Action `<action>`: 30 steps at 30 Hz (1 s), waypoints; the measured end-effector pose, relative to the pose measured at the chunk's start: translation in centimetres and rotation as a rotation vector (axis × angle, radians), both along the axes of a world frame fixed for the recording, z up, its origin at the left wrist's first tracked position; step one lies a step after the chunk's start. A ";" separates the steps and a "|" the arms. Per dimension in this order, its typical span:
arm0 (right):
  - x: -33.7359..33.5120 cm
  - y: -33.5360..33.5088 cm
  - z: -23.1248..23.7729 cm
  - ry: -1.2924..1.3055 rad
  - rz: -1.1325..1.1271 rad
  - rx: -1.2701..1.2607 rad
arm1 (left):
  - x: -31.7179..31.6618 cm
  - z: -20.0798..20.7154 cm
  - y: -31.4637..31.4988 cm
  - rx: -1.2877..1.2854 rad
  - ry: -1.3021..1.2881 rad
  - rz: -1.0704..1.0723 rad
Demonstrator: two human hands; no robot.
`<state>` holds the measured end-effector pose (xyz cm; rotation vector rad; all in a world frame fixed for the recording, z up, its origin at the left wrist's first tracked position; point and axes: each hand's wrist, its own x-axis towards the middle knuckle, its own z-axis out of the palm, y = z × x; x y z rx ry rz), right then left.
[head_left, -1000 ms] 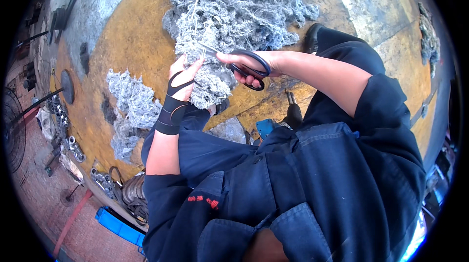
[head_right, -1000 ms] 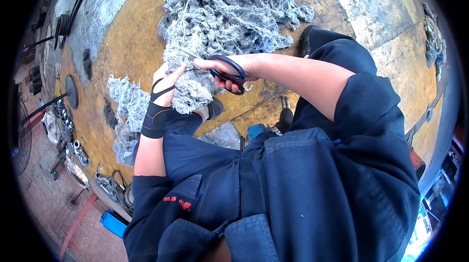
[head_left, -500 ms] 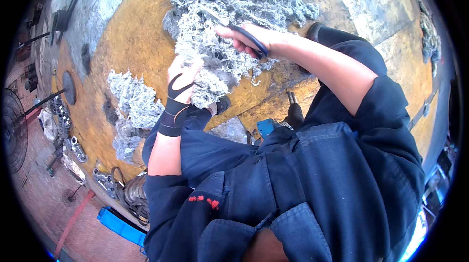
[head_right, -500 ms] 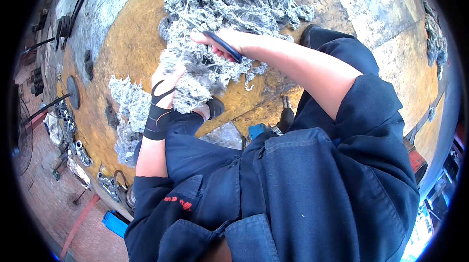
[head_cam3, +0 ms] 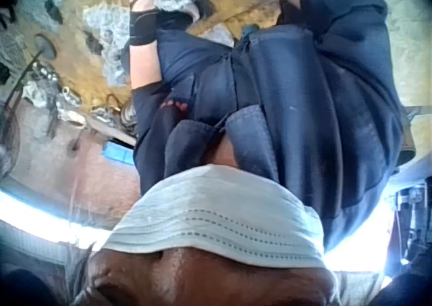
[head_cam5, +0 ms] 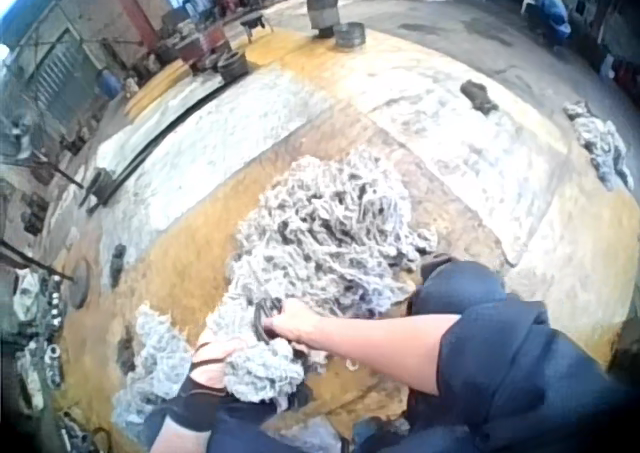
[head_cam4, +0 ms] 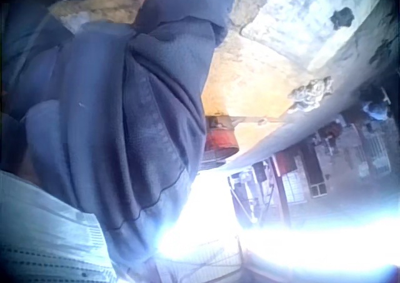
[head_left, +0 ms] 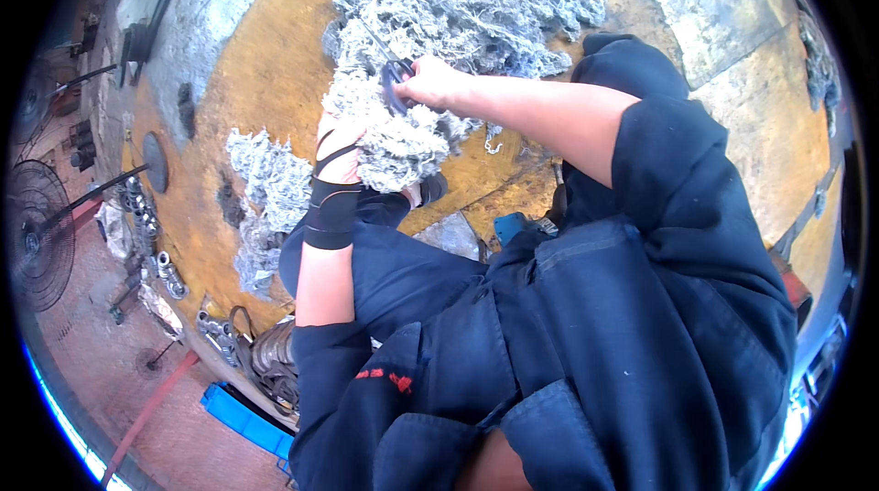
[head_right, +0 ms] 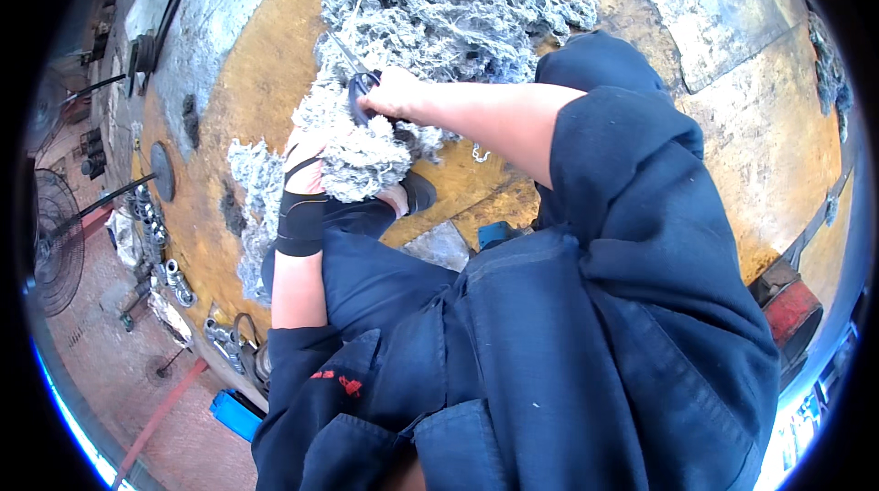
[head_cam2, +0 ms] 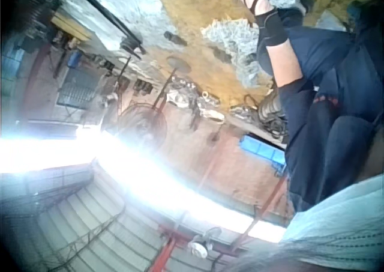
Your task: The person cuts pieces of tangled metal wire or scrap using shears while holding the mass by hand.
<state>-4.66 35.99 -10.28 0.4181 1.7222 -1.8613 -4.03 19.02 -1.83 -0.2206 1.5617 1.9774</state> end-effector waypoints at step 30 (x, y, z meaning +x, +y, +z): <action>6.4 12.9 4.8 -0.049 0.750 0.818 | 4.1 -5.8 -2.4 -0.067 -0.246 -0.181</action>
